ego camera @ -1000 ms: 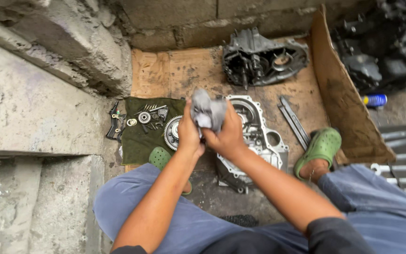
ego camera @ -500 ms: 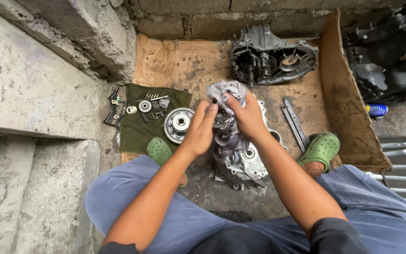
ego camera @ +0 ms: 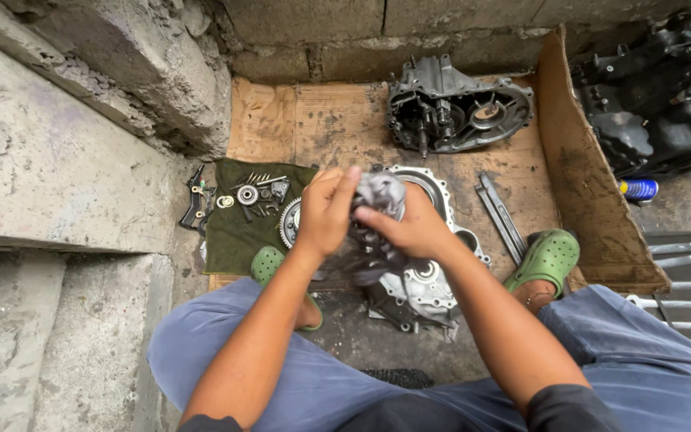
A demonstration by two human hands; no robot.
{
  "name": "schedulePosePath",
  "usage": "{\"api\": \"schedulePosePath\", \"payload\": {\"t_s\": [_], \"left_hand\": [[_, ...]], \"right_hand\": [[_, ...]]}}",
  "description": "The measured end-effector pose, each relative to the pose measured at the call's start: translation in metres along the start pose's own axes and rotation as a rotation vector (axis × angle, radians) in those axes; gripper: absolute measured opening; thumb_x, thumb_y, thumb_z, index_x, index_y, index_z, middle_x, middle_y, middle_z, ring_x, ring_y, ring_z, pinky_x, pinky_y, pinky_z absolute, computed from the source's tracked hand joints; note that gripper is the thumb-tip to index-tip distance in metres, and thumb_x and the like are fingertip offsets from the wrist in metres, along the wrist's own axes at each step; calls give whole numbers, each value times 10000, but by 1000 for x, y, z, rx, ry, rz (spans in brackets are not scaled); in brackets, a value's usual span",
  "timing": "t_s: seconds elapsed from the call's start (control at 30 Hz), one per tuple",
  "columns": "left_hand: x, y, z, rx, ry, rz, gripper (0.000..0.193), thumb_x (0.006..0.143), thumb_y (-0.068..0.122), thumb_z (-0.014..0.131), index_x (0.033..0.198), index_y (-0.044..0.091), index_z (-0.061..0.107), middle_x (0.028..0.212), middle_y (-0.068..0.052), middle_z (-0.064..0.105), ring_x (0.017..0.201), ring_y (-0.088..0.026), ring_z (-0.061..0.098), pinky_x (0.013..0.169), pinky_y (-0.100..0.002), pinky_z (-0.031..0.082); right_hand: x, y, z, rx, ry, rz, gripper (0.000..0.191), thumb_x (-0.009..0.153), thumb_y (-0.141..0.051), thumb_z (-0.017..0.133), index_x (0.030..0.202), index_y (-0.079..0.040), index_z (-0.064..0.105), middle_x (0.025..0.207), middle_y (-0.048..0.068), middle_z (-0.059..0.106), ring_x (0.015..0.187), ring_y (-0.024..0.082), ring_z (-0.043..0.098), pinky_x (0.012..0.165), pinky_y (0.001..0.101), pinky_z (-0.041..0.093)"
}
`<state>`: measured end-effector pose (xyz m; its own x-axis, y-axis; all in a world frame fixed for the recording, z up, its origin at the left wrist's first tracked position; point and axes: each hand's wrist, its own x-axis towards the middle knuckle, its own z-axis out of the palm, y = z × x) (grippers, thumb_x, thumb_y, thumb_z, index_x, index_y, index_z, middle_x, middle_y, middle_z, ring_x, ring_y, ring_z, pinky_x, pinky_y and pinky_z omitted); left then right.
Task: The person sits on the floor and assembles a motorcycle engine by hand, placing bearings and gears into the engine casing, wiping parts with a cloth, and aligning the two halves of the casing.
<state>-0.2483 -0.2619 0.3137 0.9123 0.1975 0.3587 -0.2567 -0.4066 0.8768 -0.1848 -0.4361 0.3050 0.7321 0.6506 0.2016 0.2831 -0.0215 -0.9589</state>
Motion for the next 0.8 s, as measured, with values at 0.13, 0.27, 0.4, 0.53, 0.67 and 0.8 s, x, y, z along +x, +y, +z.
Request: {"api": "schedulePosePath", "payload": {"t_s": [0.13,0.27,0.4,0.53,0.67,0.8], "left_hand": [[-3,-3,7,-77,140,49,467,1121,305,483,822,-41,578,736,-43,564,678,-152,543,660,-329,449],[-1,-11,20,-398,511,-283,463,1103,377,456,806,51,595,688,1,561,662,-129,496,622,-305,406],[4,-16,18,-824,623,-549,383,1079,378,495,822,127,624,744,35,569,673,-95,478,608,-269,377],[-1,-18,5,-693,276,-354,532,1095,451,418,748,86,589,722,15,584,665,-81,508,608,-257,391],[-12,-23,1,-351,99,-344,635,1121,487,451,665,51,521,623,7,501,576,-80,426,531,-270,331],[-21,-36,4,-491,290,-504,549,1098,492,442,798,62,606,659,45,535,574,-68,442,540,-247,361]], "right_hand": [[0,-9,12,-53,66,65,291,890,-209,759,1091,-3,716,960,73,763,862,153,696,829,325,574],[-4,-17,70,156,418,-119,297,974,-198,701,1182,12,677,1091,73,748,1012,156,687,931,327,545],[-1,-20,92,261,472,-127,283,1056,-232,609,1200,5,664,1091,56,736,1024,136,675,947,303,536],[1,-5,65,255,348,-106,303,1097,-246,549,1209,5,676,1046,48,723,979,137,657,916,291,527],[-8,18,42,51,346,118,368,1080,-238,542,1242,8,762,821,131,617,758,205,539,692,341,416],[-12,19,27,83,437,-355,403,1138,-315,403,1271,-17,638,1232,69,669,1132,158,656,1020,285,503]]}}
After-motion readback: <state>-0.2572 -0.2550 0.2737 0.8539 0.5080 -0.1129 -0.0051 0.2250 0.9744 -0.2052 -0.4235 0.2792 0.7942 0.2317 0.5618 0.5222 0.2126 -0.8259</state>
